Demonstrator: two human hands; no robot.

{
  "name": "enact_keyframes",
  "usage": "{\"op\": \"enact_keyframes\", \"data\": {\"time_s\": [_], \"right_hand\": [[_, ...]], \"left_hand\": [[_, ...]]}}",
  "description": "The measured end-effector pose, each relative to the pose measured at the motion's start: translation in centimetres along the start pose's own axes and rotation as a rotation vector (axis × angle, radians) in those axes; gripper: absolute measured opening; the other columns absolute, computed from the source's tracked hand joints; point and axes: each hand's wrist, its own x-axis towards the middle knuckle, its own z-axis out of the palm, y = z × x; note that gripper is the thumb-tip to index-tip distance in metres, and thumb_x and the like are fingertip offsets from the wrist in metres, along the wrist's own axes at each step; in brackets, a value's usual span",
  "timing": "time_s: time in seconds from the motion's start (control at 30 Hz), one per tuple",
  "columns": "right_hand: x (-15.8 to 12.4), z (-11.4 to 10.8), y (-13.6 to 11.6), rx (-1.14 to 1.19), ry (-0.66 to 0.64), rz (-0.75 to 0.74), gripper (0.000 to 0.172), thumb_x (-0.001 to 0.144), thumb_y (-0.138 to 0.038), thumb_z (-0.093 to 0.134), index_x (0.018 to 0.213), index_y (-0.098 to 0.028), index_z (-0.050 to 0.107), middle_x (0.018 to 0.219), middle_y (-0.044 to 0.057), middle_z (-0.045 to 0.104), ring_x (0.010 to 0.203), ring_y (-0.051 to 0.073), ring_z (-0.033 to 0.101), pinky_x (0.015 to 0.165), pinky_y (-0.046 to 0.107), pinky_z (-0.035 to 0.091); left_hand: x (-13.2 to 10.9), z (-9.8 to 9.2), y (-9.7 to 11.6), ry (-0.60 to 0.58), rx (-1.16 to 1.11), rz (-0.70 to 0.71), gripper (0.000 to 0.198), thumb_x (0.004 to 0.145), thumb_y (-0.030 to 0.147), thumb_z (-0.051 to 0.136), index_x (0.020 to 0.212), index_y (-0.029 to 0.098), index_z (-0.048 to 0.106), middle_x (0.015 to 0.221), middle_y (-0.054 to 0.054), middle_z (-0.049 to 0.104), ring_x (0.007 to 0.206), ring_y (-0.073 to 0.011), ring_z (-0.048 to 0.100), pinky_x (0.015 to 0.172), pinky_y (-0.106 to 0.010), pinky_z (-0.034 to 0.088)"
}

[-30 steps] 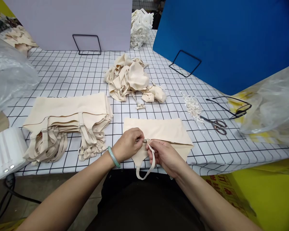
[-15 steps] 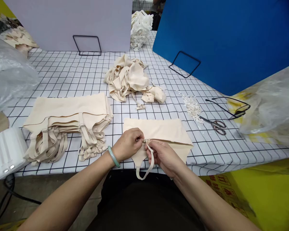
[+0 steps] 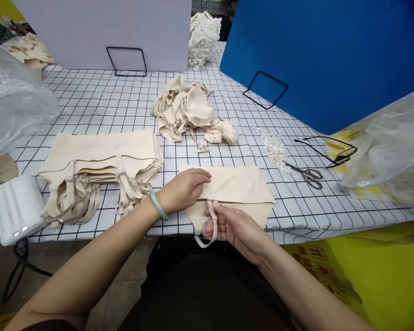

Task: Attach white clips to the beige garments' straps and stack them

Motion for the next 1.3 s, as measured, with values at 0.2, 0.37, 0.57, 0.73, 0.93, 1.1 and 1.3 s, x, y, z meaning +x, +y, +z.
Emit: {"op": "enact_keyframes", "data": {"time_s": [0.2,0.37,0.57,0.73,0.93,1.1,1.3], "right_hand": [[-4.0,0.5,3.7,0.108,-0.053,0.044,0.032,0.084,-0.044,0.070,0.099,-0.016,0.069,0.090,0.007,0.074,0.088,0.018,0.066,0.085,0.030,0.048],[-5.3,0.0,6.7,-0.008,0.008,0.001,0.037,0.080,-0.048,0.072,0.103,-0.019,0.069,0.100,0.008,0.074,0.100,0.021,0.065,0.097,0.035,0.044],[-2.3,-6.5,1.7,-0.695,0.660,-0.539,0.033,0.084,-0.052,0.058,0.094,-0.022,0.067,0.094,0.007,0.069,0.086,0.025,0.061,0.078,0.038,0.047],[3.0,-11.4,-5.6,-1.195,0.982,-0.611,0.024,0.080,-0.046,0.056,0.078,-0.022,0.059,0.088,0.008,0.065,0.085,0.027,0.057,0.073,0.038,0.041],[5.6,-12.8,-7.0,-1.277,1.022,-0.555,0.024,0.088,-0.037,0.044,0.080,-0.020,0.060,0.089,0.010,0.067,0.088,0.028,0.059,0.079,0.042,0.041],[5.8,-12.6,-4.8,-1.470,1.016,-0.821,0.048,0.096,-0.036,0.036,0.135,-0.014,0.051,0.140,0.020,0.054,0.132,0.035,0.043,0.107,0.056,0.029],[6.4,-13.7,-3.9,-1.531,0.837,-0.621,0.062,0.099,-0.047,0.024,0.149,-0.014,0.039,0.159,0.014,0.034,0.149,0.035,0.018,0.116,0.063,0.010]], "left_hand": [[0.8,2.4,-0.3,-0.319,0.347,-0.073,0.055,0.101,0.043,0.034,0.150,0.019,0.036,0.162,-0.009,0.023,0.151,-0.0302,0.017,0.121,-0.058,0.015],[0.7,2.8,-0.9,-0.278,0.438,-0.102,0.054,0.101,0.044,0.035,0.150,0.022,0.035,0.163,-0.007,0.024,0.151,-0.0291,0.018,0.121,-0.057,0.014],[-0.9,-0.1,-1.5,0.191,0.498,-0.234,0.046,0.099,0.031,0.037,0.134,0.006,0.053,0.134,-0.018,0.058,0.127,-0.0269,0.052,0.109,-0.043,0.042],[-3.2,0.6,-0.5,0.017,0.536,-0.294,0.057,0.102,0.045,0.029,0.149,0.015,0.038,0.153,-0.012,0.042,0.143,-0.0275,0.036,0.118,-0.050,0.031],[-3.7,1.4,0.2,-0.156,0.624,-0.518,0.073,0.098,0.057,0.031,0.156,0.014,0.020,0.164,-0.009,0.016,0.152,-0.0291,0.013,0.123,-0.053,0.016],[-2.5,2.5,0.9,-0.046,0.667,-0.405,0.065,0.100,0.047,0.031,0.156,0.014,0.023,0.164,-0.011,0.017,0.152,-0.0297,0.012,0.122,-0.055,0.014],[-2.4,1.8,-0.1,0.067,0.598,-0.326,0.045,0.097,0.036,0.041,0.135,0.014,0.052,0.144,-0.016,0.050,0.134,-0.0306,0.045,0.110,-0.051,0.039]]}}
